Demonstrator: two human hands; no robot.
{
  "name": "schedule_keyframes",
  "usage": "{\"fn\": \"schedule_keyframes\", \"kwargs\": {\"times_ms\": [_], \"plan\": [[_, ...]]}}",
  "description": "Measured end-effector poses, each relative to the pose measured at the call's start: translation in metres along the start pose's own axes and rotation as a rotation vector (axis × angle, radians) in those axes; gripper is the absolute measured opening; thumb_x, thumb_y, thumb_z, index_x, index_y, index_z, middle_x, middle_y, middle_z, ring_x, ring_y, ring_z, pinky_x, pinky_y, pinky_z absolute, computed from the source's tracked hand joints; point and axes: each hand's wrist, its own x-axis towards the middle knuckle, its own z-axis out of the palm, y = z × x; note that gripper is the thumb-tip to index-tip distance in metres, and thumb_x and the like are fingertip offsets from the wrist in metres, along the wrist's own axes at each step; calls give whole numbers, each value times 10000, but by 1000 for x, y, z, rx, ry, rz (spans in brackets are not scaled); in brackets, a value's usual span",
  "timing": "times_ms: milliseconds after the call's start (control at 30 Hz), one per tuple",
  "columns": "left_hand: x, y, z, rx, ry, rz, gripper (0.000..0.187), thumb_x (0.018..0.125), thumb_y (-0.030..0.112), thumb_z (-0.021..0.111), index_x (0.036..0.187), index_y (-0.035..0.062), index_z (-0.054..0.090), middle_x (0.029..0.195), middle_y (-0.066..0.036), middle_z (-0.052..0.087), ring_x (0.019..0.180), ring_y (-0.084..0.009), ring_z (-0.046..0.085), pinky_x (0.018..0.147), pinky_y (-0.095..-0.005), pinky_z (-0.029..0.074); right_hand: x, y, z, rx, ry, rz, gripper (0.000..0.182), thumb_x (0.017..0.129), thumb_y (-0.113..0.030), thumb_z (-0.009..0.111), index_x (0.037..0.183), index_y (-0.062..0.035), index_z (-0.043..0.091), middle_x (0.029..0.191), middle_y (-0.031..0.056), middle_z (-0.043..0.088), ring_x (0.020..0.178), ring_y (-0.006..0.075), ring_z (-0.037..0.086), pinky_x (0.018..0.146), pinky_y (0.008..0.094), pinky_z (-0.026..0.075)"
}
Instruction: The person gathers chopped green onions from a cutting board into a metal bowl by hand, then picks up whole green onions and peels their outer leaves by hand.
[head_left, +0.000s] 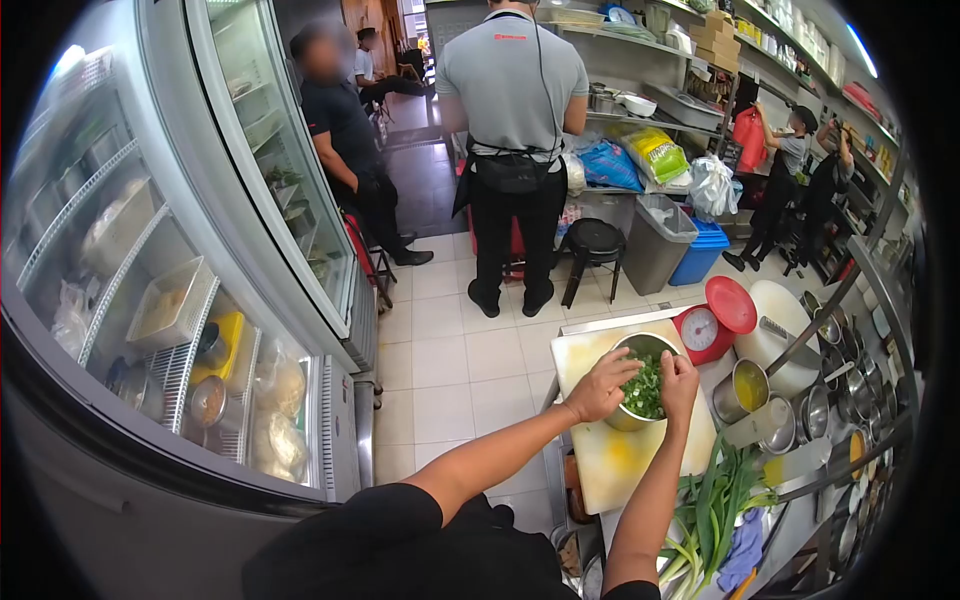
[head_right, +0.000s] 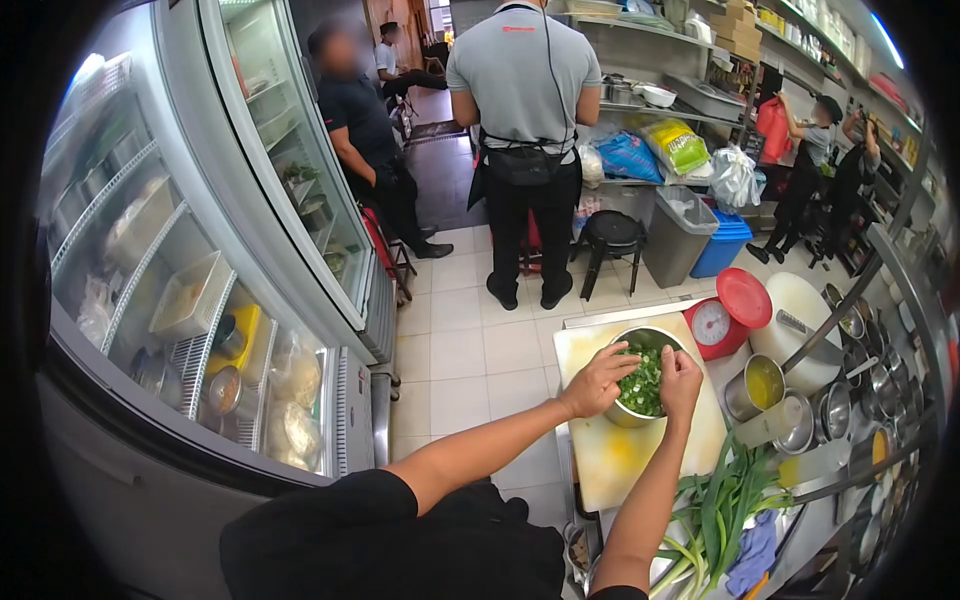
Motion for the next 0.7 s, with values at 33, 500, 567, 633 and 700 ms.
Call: {"fn": "schedule_keyframes", "kwargs": {"times_ms": [33,500,567,633,700], "plan": [[-3,0,1,1,24,-1,463,696,3,461,1126,-56,621,1283,-140,562,1330,-363,371,1103,-421,324,0,2,1,39,29,0,408,936,-250,606,630,2,508,550,-12,394,535,78,339,482,287,289],[-5,-5,4,44,60,30,438,710,15,484,1124,-31,619,1263,-138,566,1310,-377,390,1084,-407,352,-1,12,1,116,79,2,387,938,-242,608,648,-3,511,581,-23,398,552,76,342,494,275,286],[-4,-4,5,44,72,38,438,709,16,484,1124,-30,618,1260,-139,567,1308,-379,393,1083,-407,354,0,13,1,111,68,-29,385,938,-243,610,653,-2,514,578,-25,392,553,73,340,495,271,283],[-5,-3,4,60,73,30,442,709,18,483,1128,-28,616,1255,-143,569,1304,-385,398,1080,-411,358,-1,11,0,115,68,-19,384,937,-243,610,653,-2,514,578,-26,391,553,73,338,496,271,284],[-4,-3,4,52,76,33,446,708,19,483,1131,-29,614,1254,-146,570,1304,-386,398,1080,-414,358,-2,6,-1,119,67,-7,384,937,-242,611,654,-2,514,579,-28,390,553,72,337,497,270,284]]}}
